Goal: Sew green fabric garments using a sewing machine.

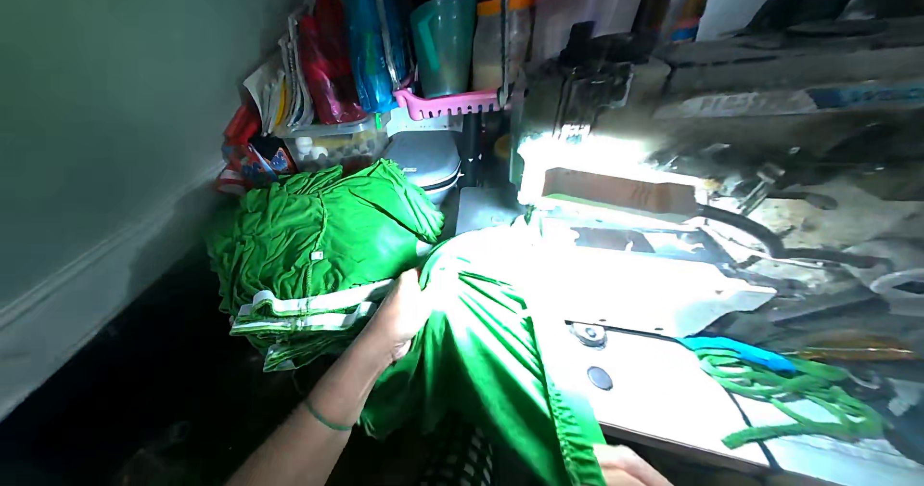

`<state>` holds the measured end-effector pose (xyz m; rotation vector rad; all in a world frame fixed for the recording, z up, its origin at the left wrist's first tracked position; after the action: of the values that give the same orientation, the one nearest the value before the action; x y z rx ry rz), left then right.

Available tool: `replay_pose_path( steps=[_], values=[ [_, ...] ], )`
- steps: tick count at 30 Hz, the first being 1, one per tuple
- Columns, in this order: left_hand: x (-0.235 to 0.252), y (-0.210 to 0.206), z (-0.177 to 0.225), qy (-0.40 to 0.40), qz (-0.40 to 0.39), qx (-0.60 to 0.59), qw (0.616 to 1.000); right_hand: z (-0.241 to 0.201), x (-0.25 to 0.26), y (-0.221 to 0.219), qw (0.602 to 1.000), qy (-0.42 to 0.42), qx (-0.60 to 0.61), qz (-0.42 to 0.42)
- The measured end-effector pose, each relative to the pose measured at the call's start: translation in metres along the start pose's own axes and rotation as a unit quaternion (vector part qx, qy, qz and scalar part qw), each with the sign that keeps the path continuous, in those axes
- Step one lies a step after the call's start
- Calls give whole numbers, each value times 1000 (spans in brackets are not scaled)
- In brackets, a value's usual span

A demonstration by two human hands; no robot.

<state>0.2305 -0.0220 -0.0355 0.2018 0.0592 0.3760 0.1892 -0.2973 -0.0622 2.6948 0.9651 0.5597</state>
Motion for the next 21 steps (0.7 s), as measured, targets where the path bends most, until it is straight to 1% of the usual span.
replay_pose_path(
  steps=[2,4,6,8,9,11,12,14,15,16,17,18,19,20,21],
  values=[
    [15,1,13,-66,10,125,990,12,10,2,1000,-12,-14,6],
    [25,4,25,-128,21,234,963,18,19,5,998,-23,-45,28],
    [31,4,33,-160,14,283,945,24,29,7,998,-19,-50,45],
    [50,-1,37,-182,-3,296,938,32,41,9,997,-13,-46,64],
    [67,-4,38,-169,-10,315,934,36,46,11,995,-15,-50,84],
    [111,-10,36,-104,-26,375,921,51,58,13,990,-30,-61,122],
    [126,-11,35,-87,-27,389,917,57,66,13,988,-38,-63,139],
    [143,-13,38,-90,-2,402,911,65,83,15,982,-75,-72,155],
    [147,-16,45,-120,8,413,903,68,92,17,980,-97,-78,156],
    [145,-21,54,-171,12,428,887,69,100,18,978,-118,-77,151],
    [139,-28,65,-235,-4,434,870,67,108,19,978,-131,-72,145],
    [130,-38,75,-306,-34,443,842,66,116,21,978,-139,-59,141],
    [117,-48,85,-357,-74,462,809,65,124,22,979,-147,-39,136],
    [102,-57,92,-381,-118,488,776,63,131,24,980,-146,-18,131],
    [90,-63,98,-394,-154,532,734,60,138,26,982,-137,0,129]
  ],
)
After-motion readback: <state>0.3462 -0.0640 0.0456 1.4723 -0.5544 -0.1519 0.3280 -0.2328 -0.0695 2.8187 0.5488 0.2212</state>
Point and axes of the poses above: each hand's wrist, its own x-axis towards the middle knuckle, its own y-axis out of the back of the hand, z = x × y, the point moved 8 cm from there along x, towards the middle knuckle, and after that the axes turned 6 degrees about -y, right-handed, at the moved point
